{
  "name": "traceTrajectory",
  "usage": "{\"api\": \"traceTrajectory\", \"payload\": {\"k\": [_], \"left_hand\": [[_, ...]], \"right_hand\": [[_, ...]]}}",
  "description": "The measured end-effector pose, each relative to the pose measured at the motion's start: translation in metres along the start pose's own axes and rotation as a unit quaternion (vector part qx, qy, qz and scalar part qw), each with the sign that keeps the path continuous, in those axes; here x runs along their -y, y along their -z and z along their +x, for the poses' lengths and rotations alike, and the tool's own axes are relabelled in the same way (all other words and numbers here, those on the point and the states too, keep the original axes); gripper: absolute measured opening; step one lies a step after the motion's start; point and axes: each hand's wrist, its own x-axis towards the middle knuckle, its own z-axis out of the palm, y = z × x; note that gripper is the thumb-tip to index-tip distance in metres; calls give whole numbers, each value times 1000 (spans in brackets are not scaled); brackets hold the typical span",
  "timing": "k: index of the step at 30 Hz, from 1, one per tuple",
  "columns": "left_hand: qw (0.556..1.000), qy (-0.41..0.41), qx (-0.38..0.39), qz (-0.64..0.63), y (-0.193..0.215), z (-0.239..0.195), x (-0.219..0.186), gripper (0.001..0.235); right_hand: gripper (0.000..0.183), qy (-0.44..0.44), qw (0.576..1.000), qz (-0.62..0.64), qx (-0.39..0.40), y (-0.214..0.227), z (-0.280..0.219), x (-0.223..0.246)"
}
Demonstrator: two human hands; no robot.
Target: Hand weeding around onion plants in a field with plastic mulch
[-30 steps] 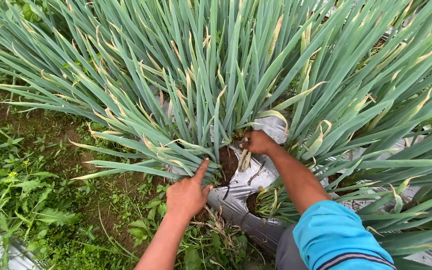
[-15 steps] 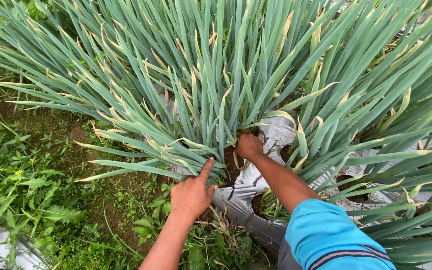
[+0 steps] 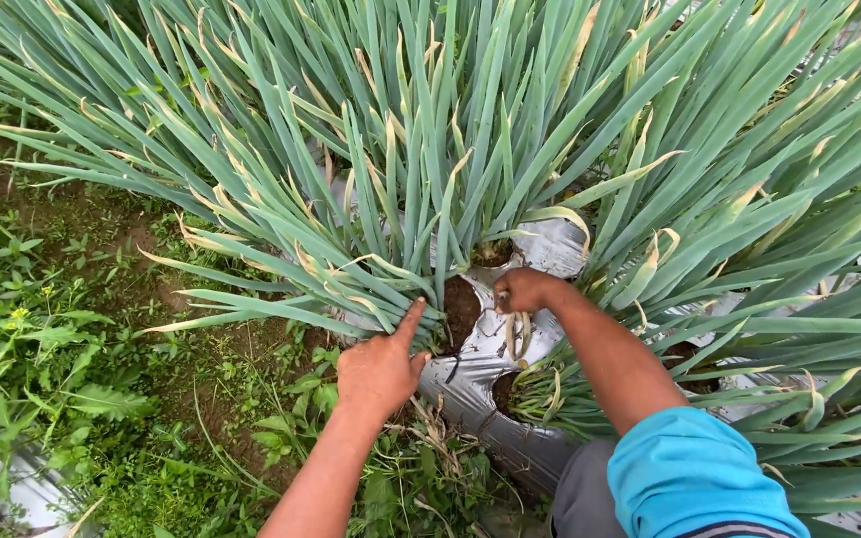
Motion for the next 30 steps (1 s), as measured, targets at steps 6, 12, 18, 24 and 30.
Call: {"api": "traceTrajectory", "payload": {"k": [6, 12, 18, 24, 30], "left_hand": [[1000, -2, -6, 4, -2, 2, 2, 68], [1000, 0, -3, 8, -8, 3, 2, 69], [1000, 0, -2, 6, -6, -3, -2, 69], [1000, -15, -4, 13, -7, -8, -3, 67], [1000, -13, 7, 13, -12, -2, 2, 69]], "right_hand": [[33, -32, 975, -47, -217, -3, 2, -34], [31, -26, 986, -135, -96, -14, -27, -7], [36, 8, 970, -241, -20, -51, -16, -22], [16, 93, 952, -290, 41, -106, 9, 0], [29, 243, 946, -177, 124, -93, -62, 129]]}}
